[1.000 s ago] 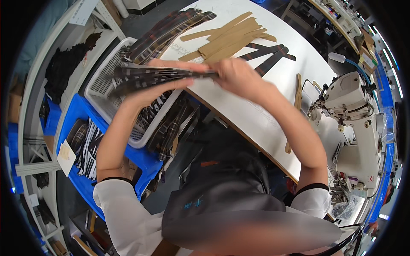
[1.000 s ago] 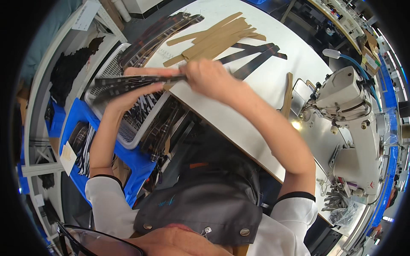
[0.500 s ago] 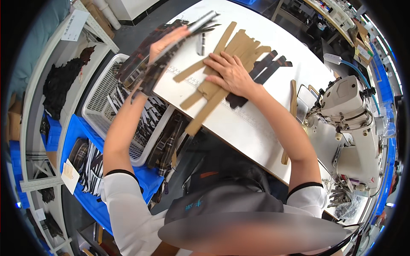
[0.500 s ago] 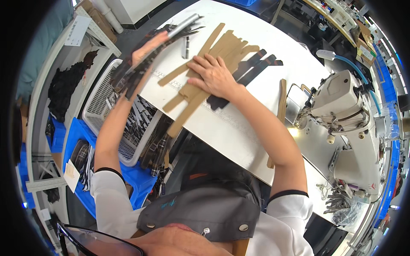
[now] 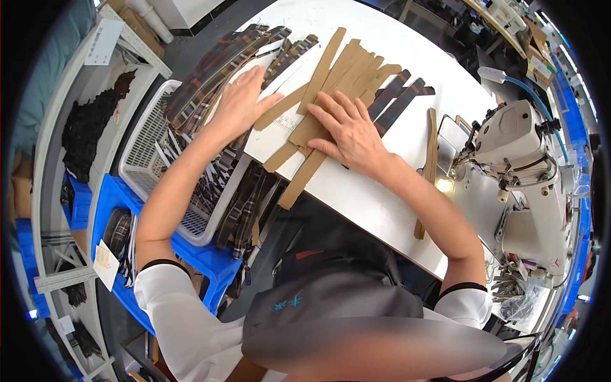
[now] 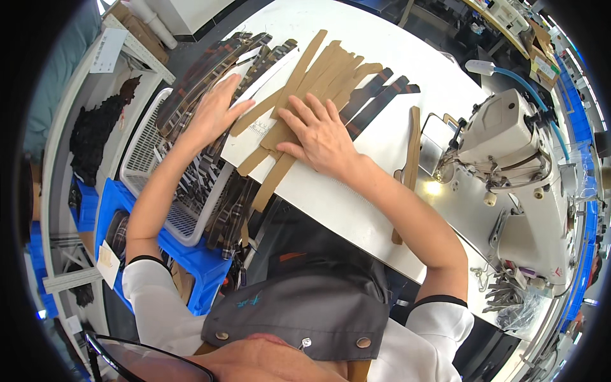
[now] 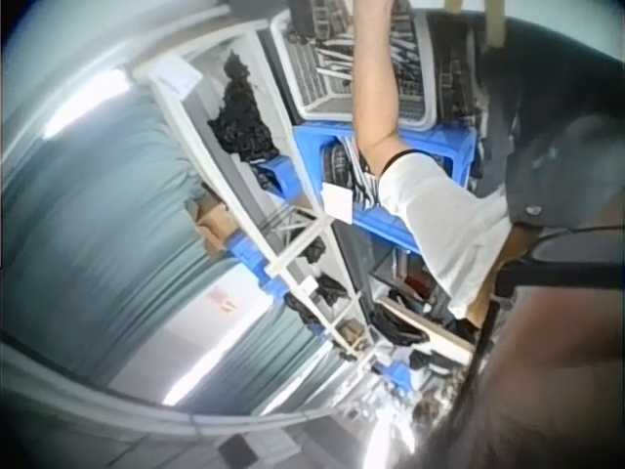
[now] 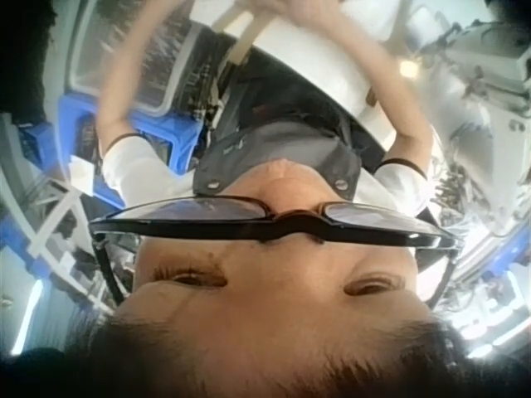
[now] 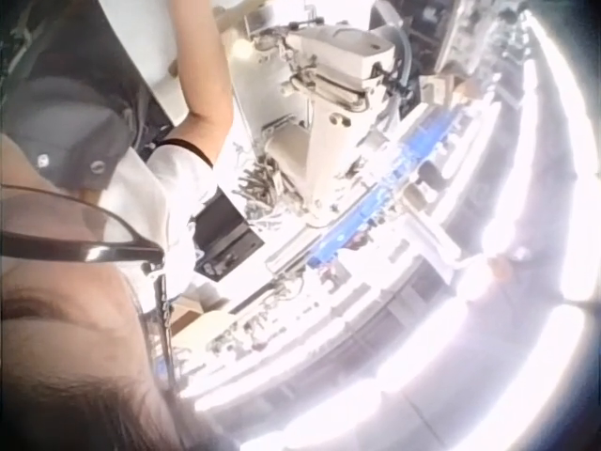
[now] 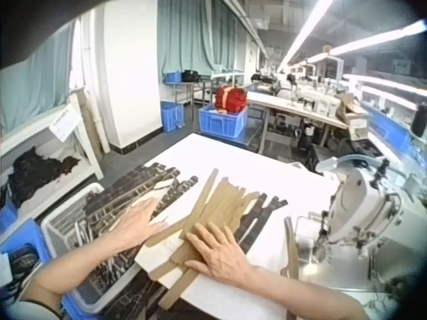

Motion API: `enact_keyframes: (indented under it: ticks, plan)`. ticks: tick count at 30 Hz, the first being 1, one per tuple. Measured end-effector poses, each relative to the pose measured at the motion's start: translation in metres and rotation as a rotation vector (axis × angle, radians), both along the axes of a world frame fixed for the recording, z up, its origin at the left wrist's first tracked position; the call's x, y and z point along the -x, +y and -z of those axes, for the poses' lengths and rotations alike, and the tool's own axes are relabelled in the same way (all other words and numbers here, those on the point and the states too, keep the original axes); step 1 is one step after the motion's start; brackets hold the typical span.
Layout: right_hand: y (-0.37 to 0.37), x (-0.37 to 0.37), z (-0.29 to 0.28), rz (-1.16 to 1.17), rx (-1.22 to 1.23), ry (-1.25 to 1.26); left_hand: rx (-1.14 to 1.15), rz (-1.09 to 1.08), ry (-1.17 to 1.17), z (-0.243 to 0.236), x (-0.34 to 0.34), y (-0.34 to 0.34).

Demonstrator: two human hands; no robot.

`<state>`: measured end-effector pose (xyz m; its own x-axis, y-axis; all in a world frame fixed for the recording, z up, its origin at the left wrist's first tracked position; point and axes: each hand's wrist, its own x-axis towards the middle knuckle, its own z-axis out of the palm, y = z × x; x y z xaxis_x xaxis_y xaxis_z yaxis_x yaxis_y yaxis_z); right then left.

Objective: Sewing several leather or fabric straps using an industrial sewing machine.

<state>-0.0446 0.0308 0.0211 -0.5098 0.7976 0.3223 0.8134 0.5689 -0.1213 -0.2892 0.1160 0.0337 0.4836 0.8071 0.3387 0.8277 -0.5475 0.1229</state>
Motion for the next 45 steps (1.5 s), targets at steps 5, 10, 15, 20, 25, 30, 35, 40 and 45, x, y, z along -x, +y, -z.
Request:
enact_keyframes:
  ticks: [5,10,15,20,25,30,35,40,45]
  plan:
    - [-0.013,0.009,0.005,-0.029,-0.04,0.074,0.255,-0.107,-0.155,0.0,-0.009,0.06]
    - [-0.013,0.009,0.018,-0.035,-0.062,0.142,0.709,0.126,-0.593,-0.032,-0.004,0.06]
    - [-0.012,0.01,0.016,-0.048,-0.058,0.152,0.513,0.097,-0.629,0.029,0.011,0.076]
    - [-0.015,0.005,0.009,-0.035,-0.026,0.151,0.057,0.021,-0.321,0.014,-0.011,0.042]
    - [-0.068,-0.017,-0.015,-0.021,0.021,0.158,0.009,0.05,-0.11,0.042,-0.013,0.032]
    - [-0.156,-0.079,-0.028,0.088,0.133,0.196,-0.352,-0.056,0.039,0.027,-0.035,0.011]
    - [-0.241,-0.12,-0.018,0.352,0.18,0.152,0.122,0.501,-0.288,0.005,-0.122,-0.062]
    - [-0.278,-0.102,0.007,0.511,0.11,0.126,0.283,0.696,-0.065,0.008,-0.217,-0.111]
    - [-0.29,-0.103,0.015,0.458,-0.033,0.285,0.252,0.628,0.137,0.024,-0.238,-0.139]
